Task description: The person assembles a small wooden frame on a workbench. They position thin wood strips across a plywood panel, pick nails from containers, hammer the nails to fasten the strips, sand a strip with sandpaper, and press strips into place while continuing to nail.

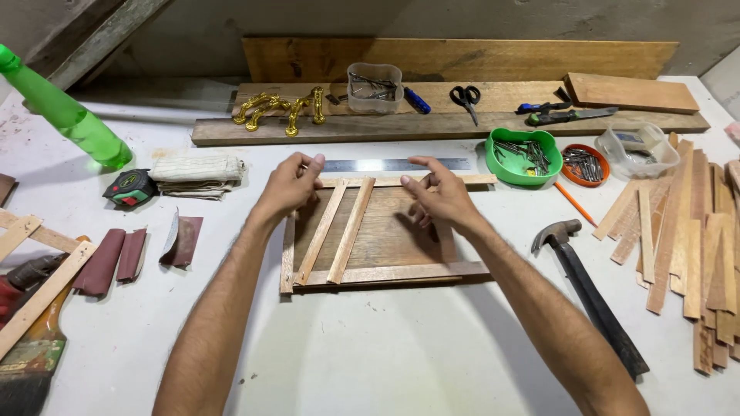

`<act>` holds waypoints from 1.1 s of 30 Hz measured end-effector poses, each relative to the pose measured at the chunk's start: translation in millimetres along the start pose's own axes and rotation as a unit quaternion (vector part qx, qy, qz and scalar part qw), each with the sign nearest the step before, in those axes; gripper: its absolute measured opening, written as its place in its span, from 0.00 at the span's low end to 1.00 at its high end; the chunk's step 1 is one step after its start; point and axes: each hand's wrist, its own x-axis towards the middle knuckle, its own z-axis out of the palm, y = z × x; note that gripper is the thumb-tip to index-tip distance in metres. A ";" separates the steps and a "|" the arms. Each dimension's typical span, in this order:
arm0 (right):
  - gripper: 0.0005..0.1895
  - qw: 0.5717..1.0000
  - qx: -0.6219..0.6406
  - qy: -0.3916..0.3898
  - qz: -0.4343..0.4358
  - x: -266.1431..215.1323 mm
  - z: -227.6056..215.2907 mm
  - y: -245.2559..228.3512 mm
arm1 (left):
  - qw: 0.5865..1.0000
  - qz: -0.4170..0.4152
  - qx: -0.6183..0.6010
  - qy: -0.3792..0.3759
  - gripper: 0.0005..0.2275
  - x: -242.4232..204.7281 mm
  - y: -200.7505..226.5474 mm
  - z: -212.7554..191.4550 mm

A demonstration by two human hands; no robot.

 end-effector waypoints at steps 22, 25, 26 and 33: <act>0.27 0.960 -0.169 0.220 -0.036 -206.3 -231.9 -27.3 | 0.870 0.459 0.174 -0.042 0.13 -35.6 221.9 193.4; 0.28 0.955 -0.155 0.254 0.011 -223.7 -249.8 -4.8 | 0.850 0.489 0.170 -0.093 0.14 -33.0 235.7 238.9; 0.28 0.955 -0.156 0.253 0.027 -227.5 -257.1 3.9 | 0.851 0.486 0.163 -0.114 0.14 -33.4 241.5 253.7; 0.28 0.950 -0.137 0.261 0.099 -232.9 -293.0 58.2 | 0.836 0.496 0.129 -0.199 0.13 -6.3 249.3 346.3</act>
